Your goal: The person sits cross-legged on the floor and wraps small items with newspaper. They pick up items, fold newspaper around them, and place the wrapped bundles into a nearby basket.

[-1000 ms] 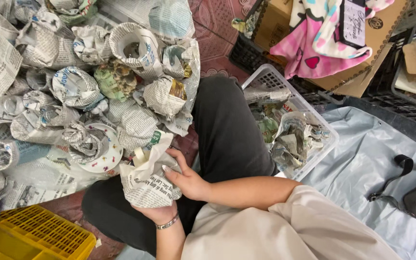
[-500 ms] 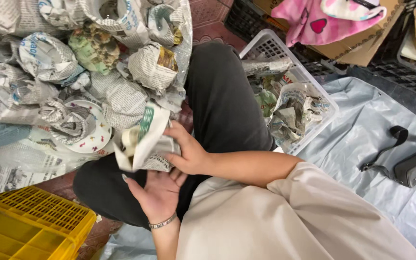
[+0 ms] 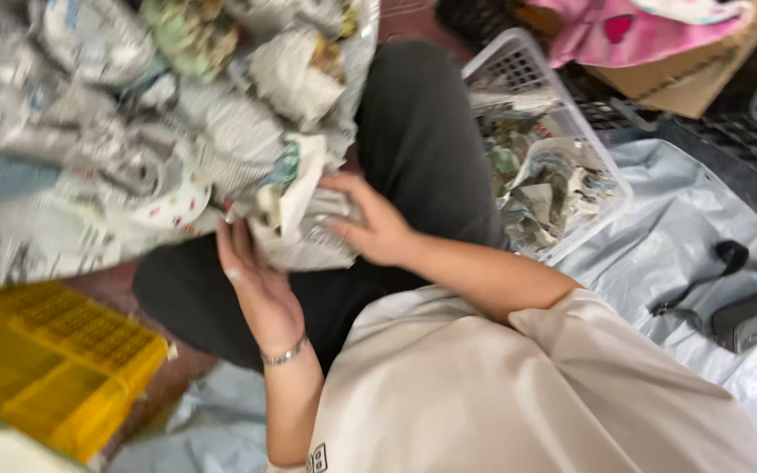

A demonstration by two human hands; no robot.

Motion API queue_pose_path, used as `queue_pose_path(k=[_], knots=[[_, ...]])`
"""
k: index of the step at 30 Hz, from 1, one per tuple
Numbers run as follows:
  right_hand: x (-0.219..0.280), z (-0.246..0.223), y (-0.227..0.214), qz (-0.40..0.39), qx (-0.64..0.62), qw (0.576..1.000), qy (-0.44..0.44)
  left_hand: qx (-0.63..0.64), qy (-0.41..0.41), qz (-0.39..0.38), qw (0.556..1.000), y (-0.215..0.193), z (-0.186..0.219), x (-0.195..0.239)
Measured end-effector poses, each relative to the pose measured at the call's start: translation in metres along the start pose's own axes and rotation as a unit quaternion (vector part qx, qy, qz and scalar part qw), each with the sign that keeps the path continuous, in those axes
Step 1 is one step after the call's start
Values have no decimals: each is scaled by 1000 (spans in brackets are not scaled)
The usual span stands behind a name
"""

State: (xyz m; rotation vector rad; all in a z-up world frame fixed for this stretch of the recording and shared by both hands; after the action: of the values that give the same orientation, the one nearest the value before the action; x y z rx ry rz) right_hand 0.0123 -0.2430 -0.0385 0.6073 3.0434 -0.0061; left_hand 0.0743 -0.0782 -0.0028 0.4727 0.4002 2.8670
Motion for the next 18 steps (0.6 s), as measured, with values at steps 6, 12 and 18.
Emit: queue_pose_path(k=[6,12,18], knots=[[-2,-35,-7,-136,132,982,-24,-419,252,-93,867,32,55,2],[-7,-60,-8,-119,161,980,-25,-354,235,-59,903,30,46,-2],[0,-48,-8,-119,154,981,10,-35,24,19,999,3,-2,-20]])
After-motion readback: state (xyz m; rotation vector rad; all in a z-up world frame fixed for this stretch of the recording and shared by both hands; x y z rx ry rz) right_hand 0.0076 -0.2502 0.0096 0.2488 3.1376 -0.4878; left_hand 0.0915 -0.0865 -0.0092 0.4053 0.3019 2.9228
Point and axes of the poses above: each hand's wrist, its own x-axis away from the middle knuckle, its own y-axis out of the palm, z = x × y, the point moved 9 cm from there along -x, towards the middle knuckle, and after that the axes turned 7 degrees about z, right-handed, at the moved point
